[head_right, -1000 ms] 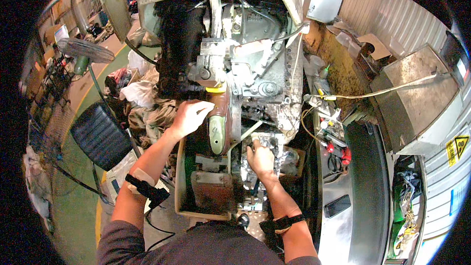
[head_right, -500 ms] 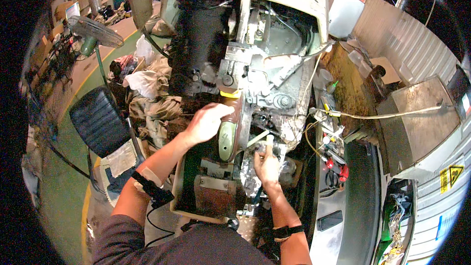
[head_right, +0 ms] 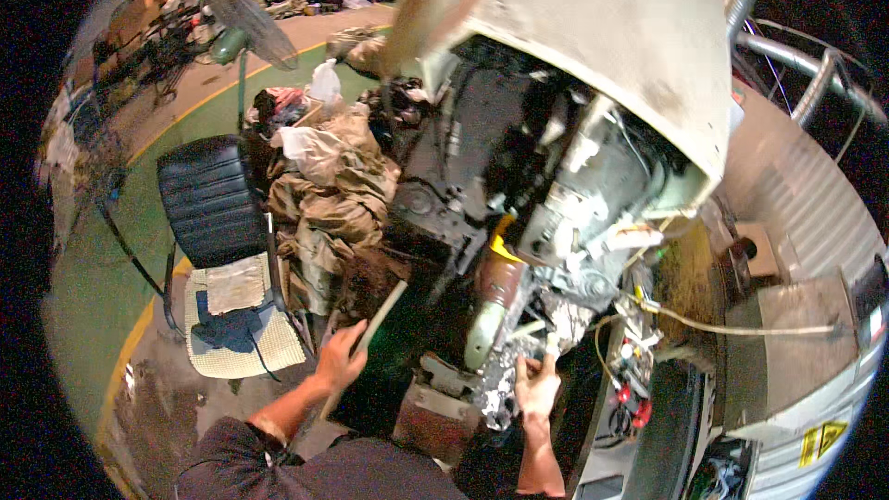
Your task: Operating a shoe lasting machine to shape and attach the upper part of the shoe to the last.
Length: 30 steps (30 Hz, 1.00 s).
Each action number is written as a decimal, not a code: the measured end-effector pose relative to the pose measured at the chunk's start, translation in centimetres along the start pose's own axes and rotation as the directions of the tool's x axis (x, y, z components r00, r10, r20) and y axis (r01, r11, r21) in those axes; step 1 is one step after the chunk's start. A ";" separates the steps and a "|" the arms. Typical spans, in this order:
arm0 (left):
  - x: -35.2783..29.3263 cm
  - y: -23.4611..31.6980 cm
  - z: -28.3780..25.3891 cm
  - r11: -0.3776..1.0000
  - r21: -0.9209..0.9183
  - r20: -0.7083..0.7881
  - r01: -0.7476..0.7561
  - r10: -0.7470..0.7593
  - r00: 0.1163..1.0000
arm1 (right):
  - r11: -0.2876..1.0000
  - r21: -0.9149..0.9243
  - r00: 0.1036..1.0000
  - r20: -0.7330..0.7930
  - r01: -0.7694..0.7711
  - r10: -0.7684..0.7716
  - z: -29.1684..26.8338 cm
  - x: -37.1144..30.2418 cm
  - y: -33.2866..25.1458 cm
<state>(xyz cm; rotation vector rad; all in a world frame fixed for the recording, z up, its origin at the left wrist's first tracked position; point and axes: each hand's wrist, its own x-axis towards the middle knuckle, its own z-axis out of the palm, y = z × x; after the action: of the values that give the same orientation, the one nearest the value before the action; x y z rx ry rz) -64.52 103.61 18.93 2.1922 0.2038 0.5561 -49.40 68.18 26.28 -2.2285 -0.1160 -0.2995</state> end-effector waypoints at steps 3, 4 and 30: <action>-5.6 -4.1 1.7 0.983 0.071 0.158 0.169 -0.178 0.971 | 0.999 0.028 0.997 0.065 0.040 -0.042 0.4 -0.1 -0.1; -6.7 -4.4 2.2 0.972 0.133 0.214 0.195 -0.220 0.952 | 0.997 -0.056 0.992 0.112 0.058 -0.051 0.5 -0.1 -0.1; -12.0 -9.2 3.3 0.964 0.041 0.247 0.264 -0.266 0.932 | 0.984 0.061 0.977 0.120 0.169 -0.175 6.8 -1.3 -9.8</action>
<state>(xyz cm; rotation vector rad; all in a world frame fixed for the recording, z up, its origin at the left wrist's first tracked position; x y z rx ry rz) -73.21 103.12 6.18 2.1716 0.3595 0.1258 -51.24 79.68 29.29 -2.1904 -0.3812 -0.2476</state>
